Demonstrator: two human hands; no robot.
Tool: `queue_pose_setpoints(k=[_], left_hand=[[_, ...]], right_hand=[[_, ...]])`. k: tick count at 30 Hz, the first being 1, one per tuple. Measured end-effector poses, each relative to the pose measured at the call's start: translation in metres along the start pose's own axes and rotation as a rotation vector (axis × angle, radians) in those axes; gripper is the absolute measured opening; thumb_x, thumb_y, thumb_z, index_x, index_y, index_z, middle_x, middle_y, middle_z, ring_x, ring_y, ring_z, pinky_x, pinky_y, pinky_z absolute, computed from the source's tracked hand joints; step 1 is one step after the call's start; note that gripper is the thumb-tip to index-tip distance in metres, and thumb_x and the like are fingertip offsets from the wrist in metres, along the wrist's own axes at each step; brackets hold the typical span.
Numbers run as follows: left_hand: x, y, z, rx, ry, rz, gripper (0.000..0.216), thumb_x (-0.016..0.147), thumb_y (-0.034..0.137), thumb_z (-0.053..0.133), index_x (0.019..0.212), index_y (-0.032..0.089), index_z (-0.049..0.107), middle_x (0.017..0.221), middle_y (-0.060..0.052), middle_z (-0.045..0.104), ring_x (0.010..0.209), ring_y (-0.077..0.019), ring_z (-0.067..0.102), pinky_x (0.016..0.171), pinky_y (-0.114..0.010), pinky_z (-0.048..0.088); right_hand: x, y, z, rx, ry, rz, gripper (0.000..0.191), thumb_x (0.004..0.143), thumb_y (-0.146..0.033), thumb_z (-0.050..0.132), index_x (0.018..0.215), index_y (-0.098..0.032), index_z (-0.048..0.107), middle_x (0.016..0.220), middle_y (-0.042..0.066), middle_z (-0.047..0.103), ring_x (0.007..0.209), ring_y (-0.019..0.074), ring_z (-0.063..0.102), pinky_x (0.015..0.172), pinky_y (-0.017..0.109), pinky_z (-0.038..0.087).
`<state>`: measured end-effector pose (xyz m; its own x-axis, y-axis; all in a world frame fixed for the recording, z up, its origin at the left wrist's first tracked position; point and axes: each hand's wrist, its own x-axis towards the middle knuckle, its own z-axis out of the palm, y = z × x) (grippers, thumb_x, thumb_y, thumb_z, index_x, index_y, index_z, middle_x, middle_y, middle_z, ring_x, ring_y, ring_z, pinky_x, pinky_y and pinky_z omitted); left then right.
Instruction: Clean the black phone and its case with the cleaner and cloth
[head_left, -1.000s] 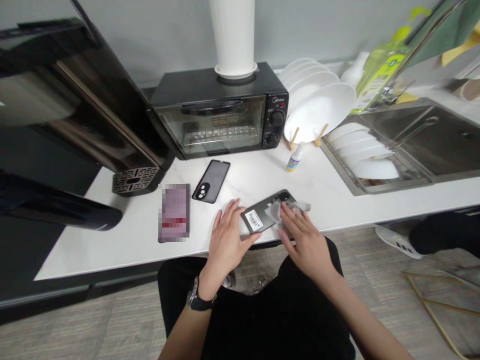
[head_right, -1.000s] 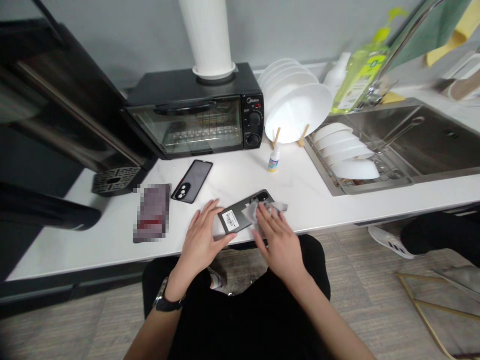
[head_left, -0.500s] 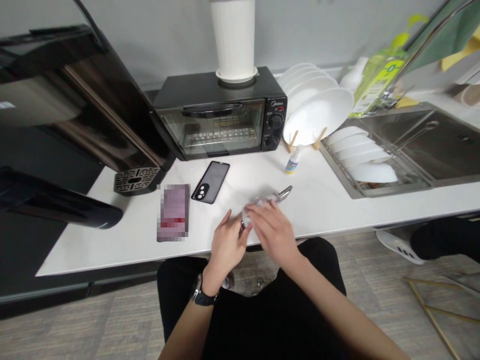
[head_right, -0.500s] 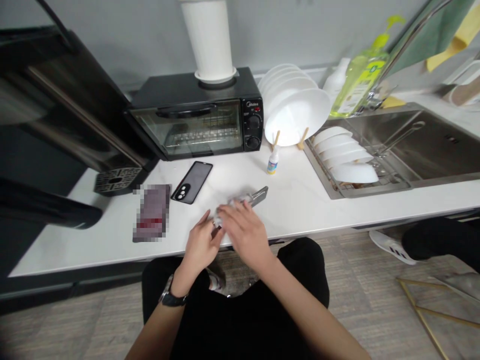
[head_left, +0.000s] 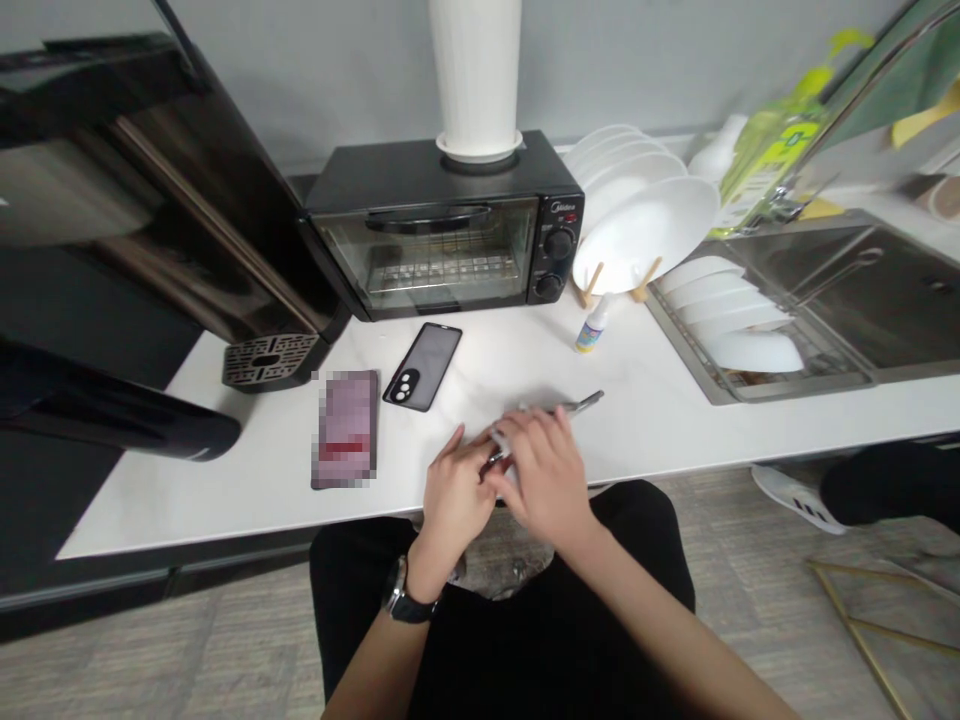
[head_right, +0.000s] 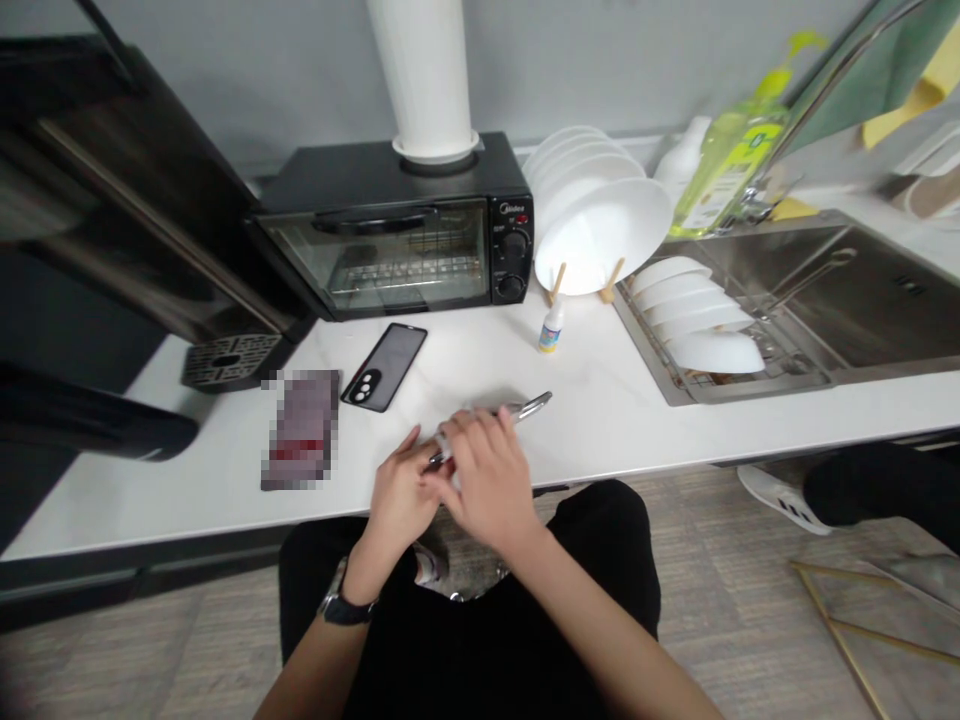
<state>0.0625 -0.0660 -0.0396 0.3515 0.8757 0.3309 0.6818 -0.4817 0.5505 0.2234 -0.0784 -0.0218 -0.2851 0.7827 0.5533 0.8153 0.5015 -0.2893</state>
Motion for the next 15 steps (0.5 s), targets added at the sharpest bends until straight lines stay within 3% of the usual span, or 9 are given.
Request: queue_pose_setpoints(k=[2, 5, 10, 12, 15], left_hand=[[-0.001, -0.004, 0.002, 0.043, 0.032, 0.045, 0.024, 0.094, 0.015, 0.060, 0.109, 0.021, 0.078, 0.111, -0.007, 0.082, 0.097, -0.0248, 0.080, 0.119, -0.047, 0.051], [-0.002, -0.004, 0.001, 0.044, 0.027, 0.026, 0.020, 0.095, 0.018, 0.062, 0.106, 0.021, 0.078, 0.110, -0.006, 0.083, 0.097, -0.0258, 0.080, 0.120, -0.048, 0.049], [0.003, 0.004, -0.003, -0.059, -0.005, -0.095, 0.025, 0.103, 0.034, 0.060, 0.123, 0.027, 0.074, 0.133, -0.002, 0.075, 0.115, -0.0219, 0.076, 0.127, -0.047, 0.041], [0.004, 0.005, -0.003, -0.066, 0.005, -0.107, 0.025, 0.103, 0.035, 0.060, 0.123, 0.028, 0.074, 0.133, -0.002, 0.075, 0.115, -0.0219, 0.076, 0.127, -0.048, 0.041], [0.003, 0.000, -0.002, -0.039, -0.017, -0.075, 0.023, 0.103, 0.028, 0.057, 0.115, 0.026, 0.076, 0.126, -0.003, 0.079, 0.113, -0.0230, 0.077, 0.125, -0.049, 0.043]], right_hand=[[-0.007, -0.018, 0.006, 0.010, -0.066, -0.152, 0.053, 0.108, -0.050, 0.041, 0.143, -0.013, 0.056, 0.143, 0.013, 0.064, 0.136, 0.0302, 0.050, 0.126, 0.049, 0.027], [-0.010, 0.001, -0.001, -0.033, -0.092, -0.259, 0.057, 0.108, -0.051, 0.042, 0.152, -0.016, 0.048, 0.151, 0.012, 0.059, 0.141, 0.0289, 0.048, 0.125, 0.047, 0.030], [-0.001, 0.068, -0.019, -0.064, 0.028, 0.029, 0.054, 0.107, -0.050, 0.043, 0.143, -0.011, 0.051, 0.138, 0.020, 0.062, 0.135, 0.0357, 0.052, 0.120, 0.058, 0.037], [0.001, 0.063, -0.014, -0.065, 0.091, 0.132, 0.055, 0.106, -0.053, 0.042, 0.139, -0.010, 0.052, 0.138, 0.023, 0.060, 0.142, 0.0398, 0.046, 0.119, 0.063, 0.036], [-0.004, 0.020, 0.003, -0.050, 0.075, 0.137, 0.065, 0.104, -0.058, 0.042, 0.144, -0.008, 0.048, 0.150, 0.025, 0.052, 0.157, 0.0437, 0.023, 0.121, 0.070, 0.030]])
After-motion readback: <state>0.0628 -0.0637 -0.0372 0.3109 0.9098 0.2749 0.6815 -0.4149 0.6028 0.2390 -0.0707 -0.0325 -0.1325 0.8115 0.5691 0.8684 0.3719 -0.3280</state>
